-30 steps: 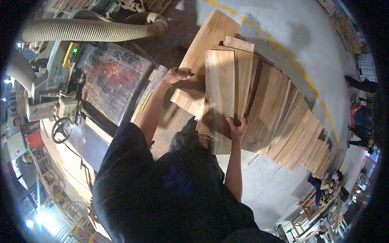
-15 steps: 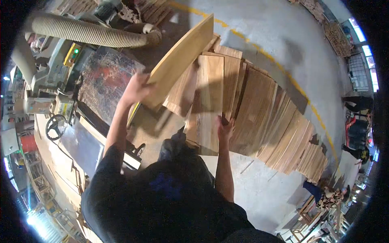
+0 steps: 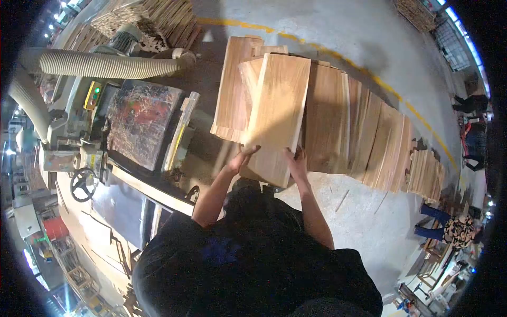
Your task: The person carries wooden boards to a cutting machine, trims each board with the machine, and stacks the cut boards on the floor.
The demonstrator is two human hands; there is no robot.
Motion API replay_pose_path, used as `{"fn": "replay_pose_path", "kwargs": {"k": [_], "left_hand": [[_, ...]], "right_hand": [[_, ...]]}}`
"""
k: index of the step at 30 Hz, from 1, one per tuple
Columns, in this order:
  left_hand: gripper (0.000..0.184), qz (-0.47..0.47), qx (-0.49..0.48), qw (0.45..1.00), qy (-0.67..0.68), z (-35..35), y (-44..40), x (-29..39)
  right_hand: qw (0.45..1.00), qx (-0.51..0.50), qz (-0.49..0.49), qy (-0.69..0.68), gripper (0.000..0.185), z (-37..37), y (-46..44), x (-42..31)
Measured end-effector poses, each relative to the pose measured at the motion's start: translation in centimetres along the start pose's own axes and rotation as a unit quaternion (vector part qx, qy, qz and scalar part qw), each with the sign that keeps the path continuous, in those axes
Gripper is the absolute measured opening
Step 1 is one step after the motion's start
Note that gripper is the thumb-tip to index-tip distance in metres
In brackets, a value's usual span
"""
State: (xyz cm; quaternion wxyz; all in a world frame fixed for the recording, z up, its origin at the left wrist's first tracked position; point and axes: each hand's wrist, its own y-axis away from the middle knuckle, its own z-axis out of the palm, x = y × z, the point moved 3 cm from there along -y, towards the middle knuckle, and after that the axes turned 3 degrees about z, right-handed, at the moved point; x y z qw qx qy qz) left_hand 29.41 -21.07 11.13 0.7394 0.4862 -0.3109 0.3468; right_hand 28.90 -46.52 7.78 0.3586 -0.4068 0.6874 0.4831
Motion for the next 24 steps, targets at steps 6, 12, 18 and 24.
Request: {"fn": "replay_pose_path", "kwargs": {"k": [6,12,18,24], "left_hand": [[0.082,0.112,-0.043,0.991,0.056,-2.8,-2.8,-4.6],[0.076,0.002,0.035,0.999,-0.036,2.4,3.8,5.4],[0.071,-0.032,-0.015,0.995,0.097,-0.9,2.8,3.5],[0.075,0.02,-0.047,0.992,0.119,-4.7,0.2,-1.8]], "right_hand": [[0.996,-0.01,0.071,0.048,0.113,-0.9,1.7,-4.0],[0.979,0.078,0.108,0.152,0.117,-0.1,3.5,-4.6],[0.996,0.015,0.093,0.006,0.107,2.8,3.2,-1.0],[0.991,-0.058,0.092,-0.079,0.098,2.6,6.4,-4.7]]}}
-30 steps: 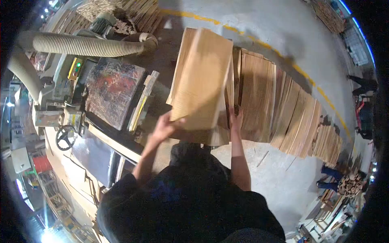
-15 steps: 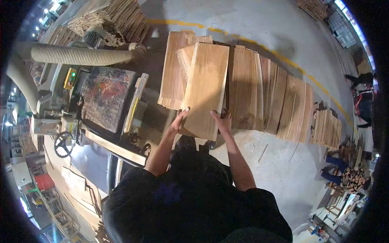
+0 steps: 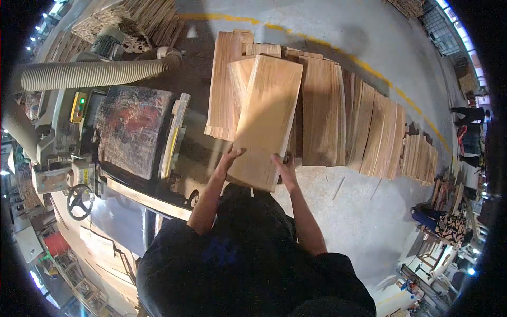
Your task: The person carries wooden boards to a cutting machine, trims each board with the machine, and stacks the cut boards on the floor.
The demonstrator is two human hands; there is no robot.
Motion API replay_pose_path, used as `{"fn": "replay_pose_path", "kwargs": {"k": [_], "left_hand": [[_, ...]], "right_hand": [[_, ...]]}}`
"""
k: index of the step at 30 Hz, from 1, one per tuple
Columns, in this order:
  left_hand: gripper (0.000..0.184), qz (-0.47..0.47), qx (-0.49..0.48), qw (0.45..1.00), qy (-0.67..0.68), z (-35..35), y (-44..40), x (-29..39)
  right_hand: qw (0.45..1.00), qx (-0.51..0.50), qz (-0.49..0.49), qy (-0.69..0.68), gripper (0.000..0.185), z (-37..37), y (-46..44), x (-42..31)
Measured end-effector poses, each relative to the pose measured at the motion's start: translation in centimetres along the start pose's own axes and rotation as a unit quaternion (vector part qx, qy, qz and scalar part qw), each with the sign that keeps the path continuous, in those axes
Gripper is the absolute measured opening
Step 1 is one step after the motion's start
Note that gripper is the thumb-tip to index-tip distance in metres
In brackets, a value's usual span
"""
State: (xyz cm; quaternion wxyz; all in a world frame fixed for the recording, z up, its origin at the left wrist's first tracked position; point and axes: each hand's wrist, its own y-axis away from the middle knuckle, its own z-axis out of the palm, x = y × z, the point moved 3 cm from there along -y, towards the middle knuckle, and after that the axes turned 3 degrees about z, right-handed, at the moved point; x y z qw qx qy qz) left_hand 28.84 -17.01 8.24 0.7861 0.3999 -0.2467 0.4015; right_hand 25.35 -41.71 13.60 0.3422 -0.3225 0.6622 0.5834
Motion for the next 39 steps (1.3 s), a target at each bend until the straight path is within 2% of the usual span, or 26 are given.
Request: {"fn": "replay_pose_path", "kwargs": {"k": [1,2,3,4,5,6,7,9,11,12,15,16,17,18,21,24,27,30,31,33,34,37,39], "left_hand": [[0.076,0.01,0.024,0.999,-0.034,-0.1,1.2,0.0],[0.077,0.019,0.049,0.996,-0.067,0.0,2.7,-0.1],[0.079,0.003,0.055,0.996,-0.071,-0.4,4.5,-0.5],[0.081,-0.01,0.061,0.995,-0.075,-0.8,6.1,-0.6],[0.082,-0.021,0.091,0.995,-0.027,-1.4,7.6,-0.8],[0.084,-0.033,0.121,0.992,0.019,-2.3,8.6,-0.9],[0.088,-0.087,0.114,0.976,0.161,-3.7,8.9,-1.2],[0.088,-0.087,0.119,0.989,-0.028,-6.4,8.2,-2.7],[0.087,-0.125,0.111,0.986,-0.031,-7.6,9.1,-2.9],[0.087,-0.157,0.109,0.981,-0.023,-4.6,-3.7,0.5],[0.087,-0.188,0.088,0.978,-0.009,-5.9,-8.7,4.9],[0.087,-0.184,0.081,0.98,-0.004,-5.6,-9.5,6.3],[0.087,-0.177,0.078,0.981,0.005,-5.8,-6.6,6.2],[0.087,-0.167,0.08,0.983,0.018,-4.2,-8.2,6.7],[0.086,-0.113,0.103,0.985,0.076,-3.3,-7.0,8.3],[0.086,-0.031,0.124,0.983,0.132,-2.8,-4.6,8.6],[0.086,0.026,0.132,0.977,0.166,-1.4,-0.4,5.0],[0.086,0.036,0.091,0.976,0.192,1.6,0.9,2.3],[0.083,0.08,0.072,0.97,0.219,2.0,1.4,2.0],[0.081,0.108,0.059,0.953,0.275,5.5,5.6,4.1],[0.083,0.141,0.061,0.959,0.239,6.2,6.6,4.4],[0.081,0.167,0.068,0.954,0.238,8.1,9.4,4.5],[0.083,0.145,0.102,0.961,0.214,9.7,12.8,4.4]], "right_hand": [[1.0,0.007,0.009,0.006,0.096,0.0,0.6,0.5],[0.994,0.071,0.008,0.08,0.096,-0.1,-0.6,6.9],[0.999,0.014,0.03,0.033,0.095,0.5,1.0,6.6],[0.995,-0.011,0.055,0.077,0.102,1.0,2.0,9.1],[0.991,-0.044,0.104,0.076,0.103,1.4,3.5,10.9],[0.992,-0.044,0.099,-0.07,0.097,2.6,3.4,14.1],[0.991,-0.044,0.099,-0.073,0.097,2.5,3.3,14.0],[0.986,-0.033,0.118,-0.111,0.089,2.1,2.5,13.3],[0.978,-0.019,0.151,-0.145,0.083,1.5,1.3,12.4],[0.972,-0.016,0.176,-0.155,0.081,1.3,0.7,11.8],[0.966,-0.027,0.19,-0.175,0.079,1.3,-1.5,8.9],[0.971,-0.106,0.104,-0.188,0.082,2.5,-4.1,9.6],[0.971,-0.13,-0.105,-0.172,0.063,5.0,-6.5,8.7],[0.968,-0.159,-0.115,-0.158,0.063,4.0,-6.5,9.3],[0.958,-0.221,-0.112,-0.141,0.062,5.3,-10.3,6.5],[0.94,-0.297,-0.12,-0.113,0.061,8.3,-14.2,0.4],[0.925,-0.347,-0.115,-0.102,0.06,11.3,-15.0,-3.5],[0.932,-0.331,-0.107,-0.096,0.059,7.4,-16.2,-3.1],[0.934,-0.328,-0.108,-0.09,0.059,6.2,-16.9,-3.6],[0.937,-0.321,-0.111,-0.081,0.058,3.7,-18.9,-5.0],[0.94,-0.311,-0.11,-0.091,0.058,2.8,-19.2,-4.8],[0.952,-0.258,-0.068,-0.152,0.057,0.5,-14.8,1.6],[0.96,-0.212,-0.03,-0.182,0.056,-2.6,-9.7,5.4]]}}
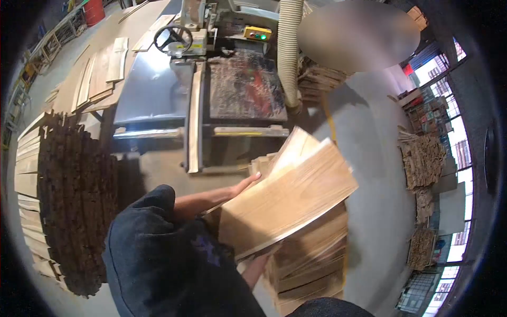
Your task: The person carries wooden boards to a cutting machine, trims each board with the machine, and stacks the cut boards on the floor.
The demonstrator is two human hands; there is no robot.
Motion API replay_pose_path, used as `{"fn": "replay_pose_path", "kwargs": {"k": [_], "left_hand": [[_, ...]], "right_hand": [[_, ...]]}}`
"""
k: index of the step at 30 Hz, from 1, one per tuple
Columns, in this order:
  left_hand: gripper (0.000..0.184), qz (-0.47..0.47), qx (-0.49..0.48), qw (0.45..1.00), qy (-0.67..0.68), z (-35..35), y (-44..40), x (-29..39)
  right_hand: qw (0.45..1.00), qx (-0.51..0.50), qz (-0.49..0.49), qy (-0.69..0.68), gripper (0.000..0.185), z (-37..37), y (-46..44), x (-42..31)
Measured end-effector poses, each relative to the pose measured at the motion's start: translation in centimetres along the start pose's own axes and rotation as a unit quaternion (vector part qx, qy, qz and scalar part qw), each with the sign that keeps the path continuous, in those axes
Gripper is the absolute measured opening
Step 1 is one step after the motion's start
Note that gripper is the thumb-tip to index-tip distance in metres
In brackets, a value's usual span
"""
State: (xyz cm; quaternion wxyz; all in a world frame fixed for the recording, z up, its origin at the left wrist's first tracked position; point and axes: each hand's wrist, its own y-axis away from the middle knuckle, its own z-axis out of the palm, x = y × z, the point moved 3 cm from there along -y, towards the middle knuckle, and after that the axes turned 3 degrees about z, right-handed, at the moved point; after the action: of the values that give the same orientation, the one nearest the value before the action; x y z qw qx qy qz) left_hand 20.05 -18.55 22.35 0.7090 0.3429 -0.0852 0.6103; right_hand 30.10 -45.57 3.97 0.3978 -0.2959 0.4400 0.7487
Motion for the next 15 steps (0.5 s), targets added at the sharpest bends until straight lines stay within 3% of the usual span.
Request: {"fn": "replay_pose_path", "kwargs": {"k": [2,3,4,5,6,8,12,14,15], "left_hand": [[0.085,0.082,-0.088,0.993,0.003,0.6,3.1,0.4],[0.085,0.082,-0.082,0.993,0.009,1.1,5.0,0.4],[0.086,0.114,-0.084,0.99,0.024,1.7,7.2,1.0],[0.088,0.147,-0.079,0.985,0.041,1.6,9.0,1.5],[0.088,0.158,-0.058,0.985,0.046,1.1,10.3,1.5],[0.089,0.189,-0.04,0.979,0.07,-0.5,12.9,1.8],[0.085,0.275,0.043,0.958,0.066,-5.1,17.8,2.6],[0.086,0.38,0.238,0.887,-0.111,-9.7,20.0,2.7],[0.086,0.384,0.231,0.888,-0.108,-10.1,21.4,3.1]], "right_hand": [[0.998,0.052,0.02,-0.026,0.056,-1.4,6.6,1.0],[0.993,0.094,0.009,0.072,0.061,5.6,11.6,-4.3],[0.875,0.016,-0.086,0.476,0.053,-0.3,8.0,-0.4],[0.874,-0.001,-0.079,0.48,0.053,5.8,11.7,-6.1],[0.914,0.057,-0.029,0.4,0.055,14.4,18.8,-9.8],[0.969,-0.076,-0.062,0.226,0.054,16.6,19.3,-9.0],[0.98,-0.138,-0.005,0.14,0.048,22.0,17.9,-6.0],[0.987,-0.139,0.034,0.067,0.044,24.4,17.1,-5.0],[0.983,-0.159,0.029,0.091,0.042,24.5,15.5,-3.1]]}}
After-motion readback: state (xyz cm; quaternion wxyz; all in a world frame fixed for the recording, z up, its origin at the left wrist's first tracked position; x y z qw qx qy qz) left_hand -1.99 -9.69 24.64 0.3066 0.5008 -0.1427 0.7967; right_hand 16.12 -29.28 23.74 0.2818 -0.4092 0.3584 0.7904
